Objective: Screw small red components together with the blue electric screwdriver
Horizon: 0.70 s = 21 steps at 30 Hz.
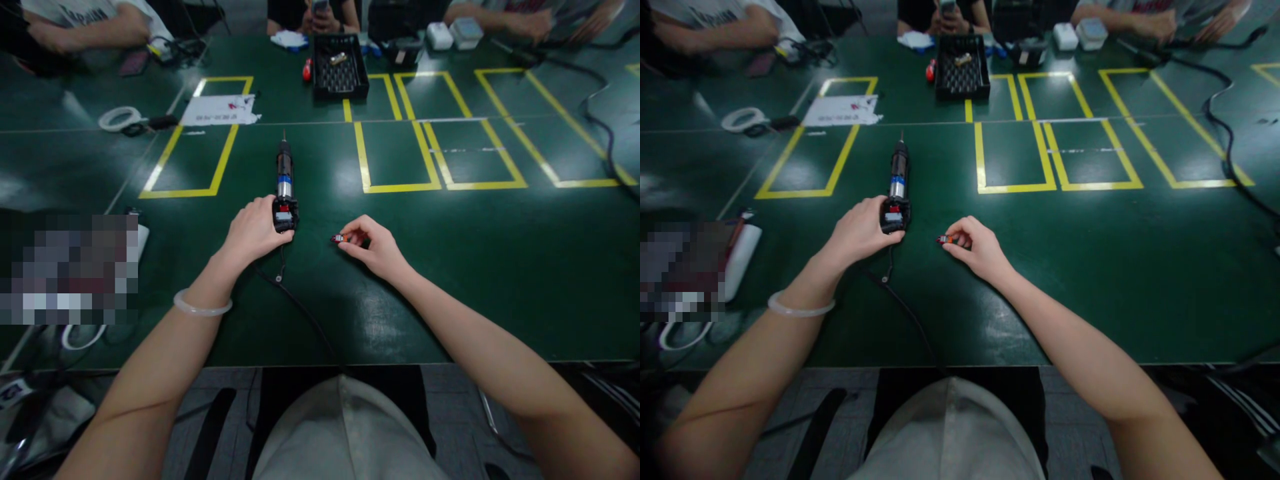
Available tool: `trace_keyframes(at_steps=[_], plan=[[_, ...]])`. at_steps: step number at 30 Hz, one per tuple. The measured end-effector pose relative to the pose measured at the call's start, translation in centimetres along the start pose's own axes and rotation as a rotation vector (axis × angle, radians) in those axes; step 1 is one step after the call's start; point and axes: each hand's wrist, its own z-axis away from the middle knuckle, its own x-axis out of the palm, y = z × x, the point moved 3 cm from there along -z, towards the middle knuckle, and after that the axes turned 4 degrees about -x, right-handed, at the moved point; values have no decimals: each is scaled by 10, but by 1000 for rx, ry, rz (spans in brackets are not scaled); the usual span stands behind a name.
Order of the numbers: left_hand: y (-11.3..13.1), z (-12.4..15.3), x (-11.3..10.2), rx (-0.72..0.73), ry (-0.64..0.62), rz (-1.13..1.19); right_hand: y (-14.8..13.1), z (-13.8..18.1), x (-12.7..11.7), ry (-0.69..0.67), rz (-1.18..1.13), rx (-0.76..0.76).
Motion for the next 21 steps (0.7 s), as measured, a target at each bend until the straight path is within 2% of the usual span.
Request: trace_keyframes(at_steps=[7,13,21], plan=[[33,15,1,210,-8,31,-2,0,0,-7,37,-8],[51,25,6,362,-13,87,-8,1,1,-44,113,-39],[57,29,8,406,-25,103,-11,0,1,-91,206,-26]])
